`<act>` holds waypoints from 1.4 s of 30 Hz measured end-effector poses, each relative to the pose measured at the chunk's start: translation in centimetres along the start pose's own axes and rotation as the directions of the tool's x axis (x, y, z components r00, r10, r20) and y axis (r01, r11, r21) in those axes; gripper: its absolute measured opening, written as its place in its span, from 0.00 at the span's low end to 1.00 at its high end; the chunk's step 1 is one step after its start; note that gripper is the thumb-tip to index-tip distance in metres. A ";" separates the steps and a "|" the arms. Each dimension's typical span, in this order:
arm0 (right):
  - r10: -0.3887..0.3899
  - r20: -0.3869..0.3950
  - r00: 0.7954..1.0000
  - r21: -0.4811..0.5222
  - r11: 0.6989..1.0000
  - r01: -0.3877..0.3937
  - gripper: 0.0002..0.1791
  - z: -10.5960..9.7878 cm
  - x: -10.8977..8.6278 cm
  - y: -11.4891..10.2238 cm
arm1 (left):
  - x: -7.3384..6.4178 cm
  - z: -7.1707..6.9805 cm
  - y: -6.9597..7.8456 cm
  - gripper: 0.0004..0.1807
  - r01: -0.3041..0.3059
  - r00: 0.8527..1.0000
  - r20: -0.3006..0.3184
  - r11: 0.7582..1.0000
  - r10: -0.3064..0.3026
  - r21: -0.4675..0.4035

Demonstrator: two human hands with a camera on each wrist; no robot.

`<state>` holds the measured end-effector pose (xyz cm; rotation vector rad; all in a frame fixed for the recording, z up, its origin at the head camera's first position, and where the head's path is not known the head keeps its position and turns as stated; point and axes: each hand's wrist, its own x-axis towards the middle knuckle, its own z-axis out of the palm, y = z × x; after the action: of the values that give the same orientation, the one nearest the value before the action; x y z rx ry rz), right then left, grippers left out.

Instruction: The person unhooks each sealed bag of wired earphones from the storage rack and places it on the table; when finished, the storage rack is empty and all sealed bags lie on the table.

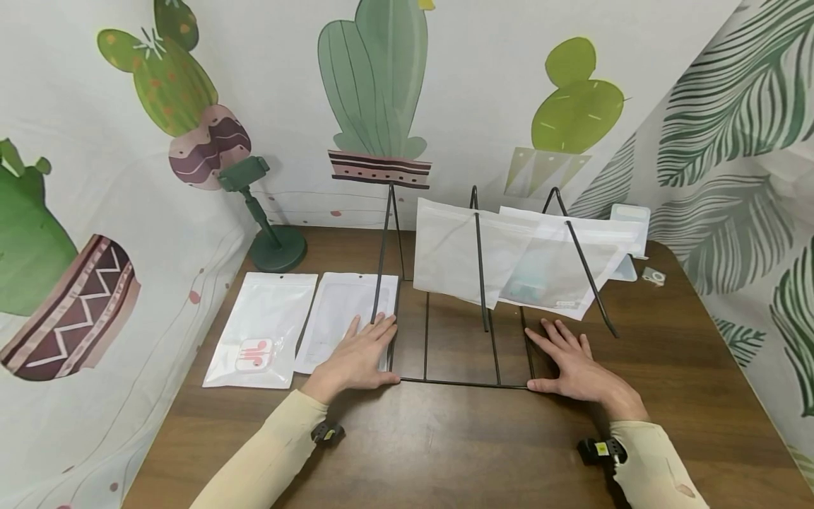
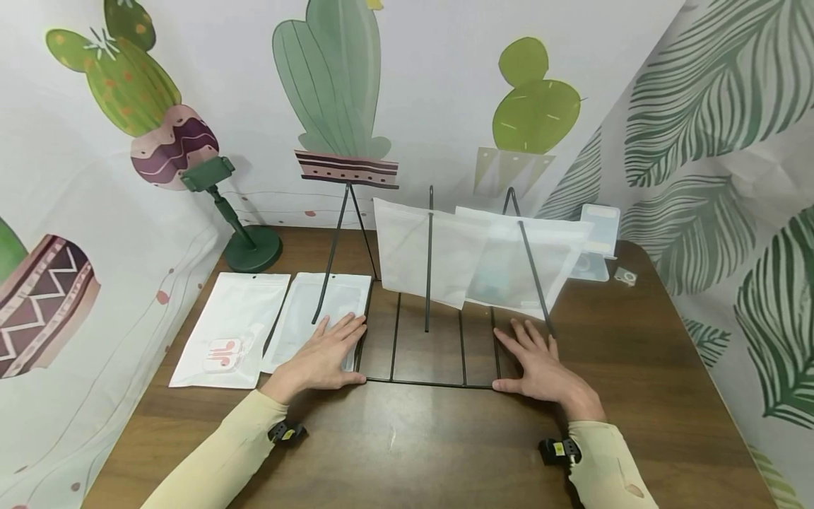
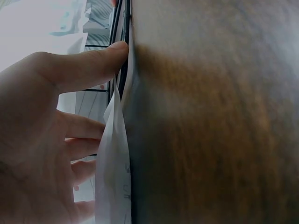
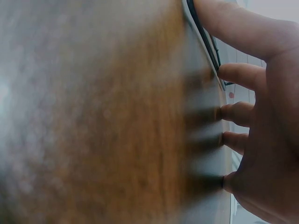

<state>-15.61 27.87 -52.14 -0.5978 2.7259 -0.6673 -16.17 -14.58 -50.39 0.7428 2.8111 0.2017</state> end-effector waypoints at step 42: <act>0.015 0.010 1.000 -0.099 0.995 -0.014 0.51 -0.8 0.2 -0.8 | 0.1 0.0 -0.1 0.55 0.018 1.000 0.015 1.000 -0.018 -0.013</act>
<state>-15.85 27.43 -51.08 -0.6018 2.7631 -0.5265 -16.33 -14.56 -50.41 0.7131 2.7981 0.2110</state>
